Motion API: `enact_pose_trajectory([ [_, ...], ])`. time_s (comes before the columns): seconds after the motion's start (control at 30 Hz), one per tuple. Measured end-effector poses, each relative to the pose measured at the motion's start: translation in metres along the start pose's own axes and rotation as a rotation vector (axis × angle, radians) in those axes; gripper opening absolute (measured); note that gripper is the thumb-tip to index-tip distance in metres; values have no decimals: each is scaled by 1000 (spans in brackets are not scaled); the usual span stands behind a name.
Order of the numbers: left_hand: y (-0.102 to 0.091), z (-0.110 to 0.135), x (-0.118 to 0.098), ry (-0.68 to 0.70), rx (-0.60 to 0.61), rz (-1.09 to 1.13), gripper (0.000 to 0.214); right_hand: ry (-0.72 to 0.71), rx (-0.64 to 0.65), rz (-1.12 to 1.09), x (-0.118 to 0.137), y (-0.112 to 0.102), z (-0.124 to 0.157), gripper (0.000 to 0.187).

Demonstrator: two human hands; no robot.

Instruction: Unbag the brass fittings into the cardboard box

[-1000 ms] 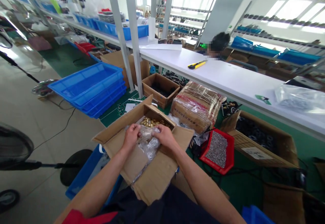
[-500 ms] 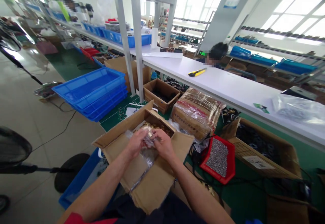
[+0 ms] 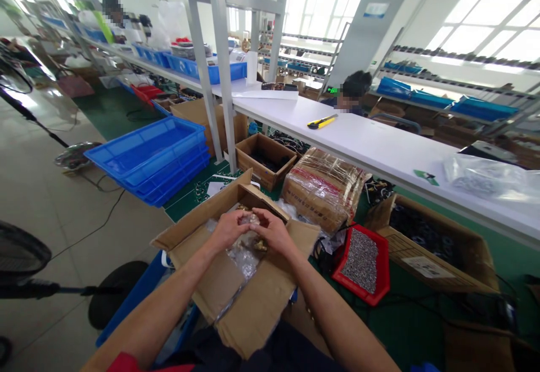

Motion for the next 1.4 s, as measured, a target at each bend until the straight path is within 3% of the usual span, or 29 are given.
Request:
enact_pose_trajectory([
  [0.07,-2,-3,2,-53,100,82,30,13,21,0,-7,-1,-4,50],
  [0.13,-6,-5,3,-106,87,106,27,-5,33,42,-10,-5,-4,42],
  [0.23,-11,-7,-10,31,-11,-101,19,-93,18,205,-7,-11,-2,37],
  [0.33,-10,-9,-32,224,-42,-294,16,-142,-35,288,-1,-15,0,51],
  [0.43,-6,-12,-50,240,-53,-342,18,-137,-45,287,8,-16,-1,59],
  [0.53,-1,-17,-57,184,-85,-273,18,-69,-92,333,14,-13,-6,53],
  [0.63,0,-23,-52,43,-167,-61,15,57,-189,232,13,-9,-12,46],
  [0.77,-2,-27,-37,-48,-198,302,20,144,-214,-147,8,-4,-18,50],
  [0.87,-10,-25,-26,-72,-246,346,21,147,-184,-291,9,-8,-17,55],
  [1.03,-22,-17,-16,-88,-231,277,18,94,-156,-199,13,-10,-14,39],
  [1.2,-25,-7,-13,-41,-142,175,22,140,-297,-37,5,-3,-16,21],
  [1.4,-24,15,-1,-64,-85,1,75,2,-454,106,23,-14,-16,16],
])
Point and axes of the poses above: each hand's wrist, its own z-axis away from the middle knuckle, its own y-axis out of the palm, x = y × z, the point moved 2 cm from there along -z, towards the middle knuckle, and after that the axes turned 15 degrees about z, right-handed, at the moved point
